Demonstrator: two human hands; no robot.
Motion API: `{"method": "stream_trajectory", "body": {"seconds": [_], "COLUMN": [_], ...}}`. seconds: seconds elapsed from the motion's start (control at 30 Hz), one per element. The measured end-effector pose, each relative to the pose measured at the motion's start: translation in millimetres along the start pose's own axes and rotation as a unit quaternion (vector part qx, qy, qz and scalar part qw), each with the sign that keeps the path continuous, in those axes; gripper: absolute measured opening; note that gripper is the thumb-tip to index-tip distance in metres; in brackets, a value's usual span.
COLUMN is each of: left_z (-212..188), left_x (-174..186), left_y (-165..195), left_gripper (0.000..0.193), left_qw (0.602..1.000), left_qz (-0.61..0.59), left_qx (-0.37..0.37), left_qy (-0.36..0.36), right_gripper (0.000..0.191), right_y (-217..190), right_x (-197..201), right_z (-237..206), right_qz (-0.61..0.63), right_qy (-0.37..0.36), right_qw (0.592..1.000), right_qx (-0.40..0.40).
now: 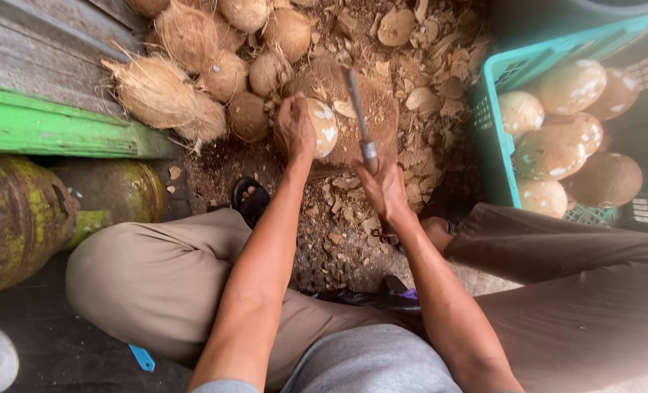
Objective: The person sits on a low stool and husks coconuts one at a time, chopping off the outer husk with a machete against a wooden chopping block. They rotate each coconut between strikes, then toss the husked coconut aside and reach for the next one from the pile.
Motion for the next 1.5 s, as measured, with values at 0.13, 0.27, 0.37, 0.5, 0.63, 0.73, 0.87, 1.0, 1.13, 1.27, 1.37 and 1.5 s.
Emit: {"method": "stream_trajectory", "body": {"seconds": [0.13,0.27,0.37,0.5,0.63,0.73,0.87,1.0,1.13,1.27,1.37,1.5], "left_z": [-11,-15,-13,-13,-8,-4,-6,-4,-4,-7,-4,1], "left_x": [5,9,19,8,3,4,5,3,-2,-2,-3,-1], "left_y": [13,10,24,10,9,20,14,16,13,26,32,27], "left_gripper": [0.042,0.031,0.042,0.04,0.038,0.038,0.038,0.039,0.04,0.038,0.038,0.04], "left_qw": [0.998,0.991,0.996,0.997,0.996,0.994,0.999,0.997,0.998,0.985,0.974,0.976], "left_qz": [-0.046,-0.085,-0.008,-0.039,-0.062,-0.089,0.011,-0.028,-0.011,-0.011,-0.061,0.004], "left_qx": [0.029,0.1,0.0,0.035,0.021,-0.043,-0.048,-0.069,-0.067,-0.171,-0.207,-0.212], "left_qy": [0.036,0.031,0.086,0.062,0.055,0.036,0.001,-0.019,-0.018,-0.03,-0.069,-0.052], "right_gripper": [0.037,0.029,0.021,0.039,0.04,0.049,0.036,0.023,0.027,0.019,0.024,0.038], "right_y": [3,12,-3,-27,9,14,22,14,-18,-28,-51,-57], "right_x": [-29,-31,-6,10,-25,-39,-28,-20,-19,-7,22,32], "right_z": [-5,-6,-3,-4,6,19,20,10,0,-23,-16,2], "right_qz": [0.002,0.074,0.184,0.178,0.014,-0.064,0.001,0.03,0.11,0.228,0.269,0.339], "right_qy": [-0.007,-0.039,-0.012,0.051,-0.011,-0.062,-0.098,-0.188,-0.175,-0.158,-0.089,0.004], "right_qw": [1.0,0.996,0.983,0.978,0.997,0.996,0.995,0.978,0.973,0.936,0.956,0.939], "right_qx": [0.015,-0.032,0.004,0.093,-0.074,-0.027,-0.032,-0.083,-0.106,-0.218,-0.08,0.063]}}
Point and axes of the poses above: each hand's wrist, its own z-axis towards the middle knuckle, its own x-axis out of the back of the hand, y = z × x, the point moved 9 cm from there along z, towards the middle knuckle, and after that the axes turned 9 degrees about y, right-handed, at the moved point
